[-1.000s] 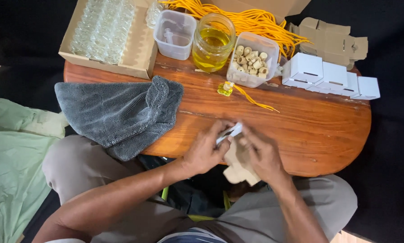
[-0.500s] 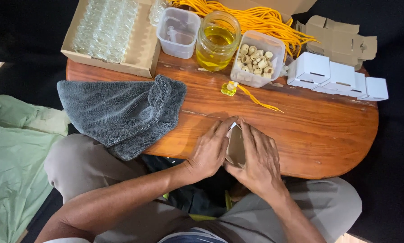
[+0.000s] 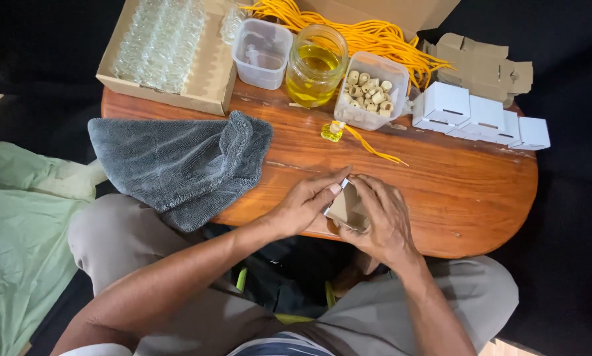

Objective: The person is assembling a small cardboard packaging insert by folding it and then carefully placing a small yellow component inside.

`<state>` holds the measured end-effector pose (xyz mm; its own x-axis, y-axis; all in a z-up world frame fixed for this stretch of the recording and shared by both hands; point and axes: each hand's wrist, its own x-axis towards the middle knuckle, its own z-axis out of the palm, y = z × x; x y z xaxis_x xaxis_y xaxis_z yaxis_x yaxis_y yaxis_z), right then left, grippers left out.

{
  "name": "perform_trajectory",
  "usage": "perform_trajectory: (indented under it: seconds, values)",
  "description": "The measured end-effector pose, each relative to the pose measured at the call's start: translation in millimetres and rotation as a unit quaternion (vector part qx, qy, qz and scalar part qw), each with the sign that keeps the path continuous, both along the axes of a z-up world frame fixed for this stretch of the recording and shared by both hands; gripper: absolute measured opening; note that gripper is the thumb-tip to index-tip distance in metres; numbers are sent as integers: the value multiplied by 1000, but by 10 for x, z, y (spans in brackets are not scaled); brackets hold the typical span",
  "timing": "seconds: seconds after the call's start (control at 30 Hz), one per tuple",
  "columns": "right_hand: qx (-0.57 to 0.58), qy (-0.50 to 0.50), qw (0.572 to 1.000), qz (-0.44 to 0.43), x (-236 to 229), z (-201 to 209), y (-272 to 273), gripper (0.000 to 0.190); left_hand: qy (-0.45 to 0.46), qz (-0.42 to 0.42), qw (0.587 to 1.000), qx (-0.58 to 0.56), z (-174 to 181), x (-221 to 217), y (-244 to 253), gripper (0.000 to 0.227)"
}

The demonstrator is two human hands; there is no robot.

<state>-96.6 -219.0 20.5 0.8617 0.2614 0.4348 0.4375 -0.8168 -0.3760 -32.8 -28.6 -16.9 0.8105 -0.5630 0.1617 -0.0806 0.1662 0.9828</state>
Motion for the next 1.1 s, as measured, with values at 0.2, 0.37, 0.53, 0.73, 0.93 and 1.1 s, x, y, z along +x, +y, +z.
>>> perform_trajectory:
  seconds: [0.2, 0.37, 0.53, 0.73, 0.93, 1.1]
  values:
    - [17, 2, 1000, 21, 17, 11, -2, 82, 7, 26, 999, 18, -2, -12, 3, 40]
    - [16, 0, 1000, 24, 7, -17, 30, 79, -26, 53, 993, 106, 98, -53, 0, 48]
    - [70, 6, 994, 78, 73, 101, 143, 80, -5, 113, 964, 240, 9, -20, -53, 34]
    - [87, -27, 996, 9, 419, 329, -71, 56, -2, 113, 926, 361, -45, 164, 78, 28]
    - [42, 12, 999, -12, 950, 281, 100, 39, 30, 129, 925, 356, -58, 275, 125, 28]
    - [23, 53, 998, -11, 1179, 4, 85, 35, 36, 134, 937, 322, 9, 285, 139, 32]
